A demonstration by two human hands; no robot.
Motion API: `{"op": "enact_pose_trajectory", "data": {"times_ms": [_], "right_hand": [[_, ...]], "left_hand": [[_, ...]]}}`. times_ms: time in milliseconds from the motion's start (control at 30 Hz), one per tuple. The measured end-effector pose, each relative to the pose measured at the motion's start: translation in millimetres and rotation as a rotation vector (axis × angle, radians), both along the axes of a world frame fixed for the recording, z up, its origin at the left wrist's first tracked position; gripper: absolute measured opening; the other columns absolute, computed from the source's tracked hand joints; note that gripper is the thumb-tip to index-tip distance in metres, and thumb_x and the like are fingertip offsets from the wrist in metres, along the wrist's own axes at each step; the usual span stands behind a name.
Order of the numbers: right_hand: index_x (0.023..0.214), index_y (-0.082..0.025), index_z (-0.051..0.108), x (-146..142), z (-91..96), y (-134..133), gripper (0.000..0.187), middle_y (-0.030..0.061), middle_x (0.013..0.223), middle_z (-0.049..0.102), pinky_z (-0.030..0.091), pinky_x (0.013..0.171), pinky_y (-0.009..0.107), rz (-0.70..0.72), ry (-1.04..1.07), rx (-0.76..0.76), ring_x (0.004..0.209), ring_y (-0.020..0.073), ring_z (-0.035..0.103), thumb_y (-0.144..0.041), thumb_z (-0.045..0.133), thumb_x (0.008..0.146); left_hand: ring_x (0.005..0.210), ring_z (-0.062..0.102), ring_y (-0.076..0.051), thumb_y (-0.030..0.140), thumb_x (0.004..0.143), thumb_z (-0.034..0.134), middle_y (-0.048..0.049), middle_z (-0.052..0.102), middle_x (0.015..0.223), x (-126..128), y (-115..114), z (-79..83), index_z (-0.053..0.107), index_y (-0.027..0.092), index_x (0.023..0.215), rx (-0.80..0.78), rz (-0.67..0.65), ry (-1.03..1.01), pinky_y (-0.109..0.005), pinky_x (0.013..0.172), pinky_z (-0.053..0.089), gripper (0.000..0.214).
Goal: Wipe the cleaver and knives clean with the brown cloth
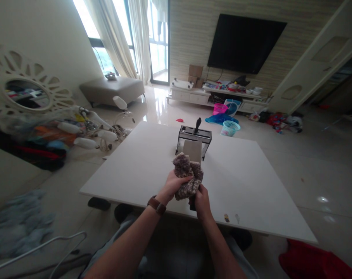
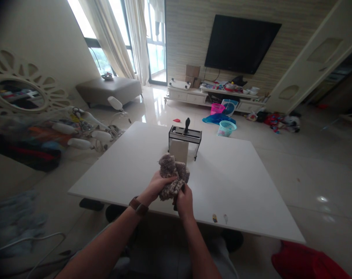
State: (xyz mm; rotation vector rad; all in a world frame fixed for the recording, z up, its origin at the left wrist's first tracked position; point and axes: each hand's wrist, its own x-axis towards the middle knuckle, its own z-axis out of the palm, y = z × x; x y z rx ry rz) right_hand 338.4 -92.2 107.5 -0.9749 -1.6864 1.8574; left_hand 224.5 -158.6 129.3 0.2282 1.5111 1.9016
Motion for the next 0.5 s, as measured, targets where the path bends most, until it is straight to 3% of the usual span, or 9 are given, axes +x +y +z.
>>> {"op": "enact_pose_trajectory", "data": {"times_ms": [233, 500], "right_hand": [[0.073, -0.021, 0.051, 0.9, 7.3, 0.8, 0.016, -0.0073, 0.046, 0.049, 0.037, 0.037, 0.021, 0.044, -0.009, 0.022, 0.037, 0.0101, 0.045, -0.036, 0.056, 0.076], [0.068, -0.021, 0.049, 4.5, 2.7, -1.6, 0.014, -0.0074, 0.050, 0.047, 0.034, 0.035, 0.022, 0.096, -0.086, 0.065, 0.035, 0.0088, 0.043, -0.031, 0.054, 0.077]], "left_hand": [[0.085, 0.073, -0.027, 0.023, 0.049, 0.096, -0.0126, 0.078, 0.094, -16.7, -4.5, 8.9, 0.074, 0.011, 0.092, -0.005, 0.004, 0.012, -0.037, 0.080, 0.059, 0.050], [0.084, 0.074, -0.024, 0.023, 0.052, 0.094, -0.0123, 0.078, 0.098, -49.3, -13.8, -1.3, 0.072, 0.012, 0.099, 0.127, 0.329, -0.075, -0.038, 0.082, 0.060, 0.053]]}}
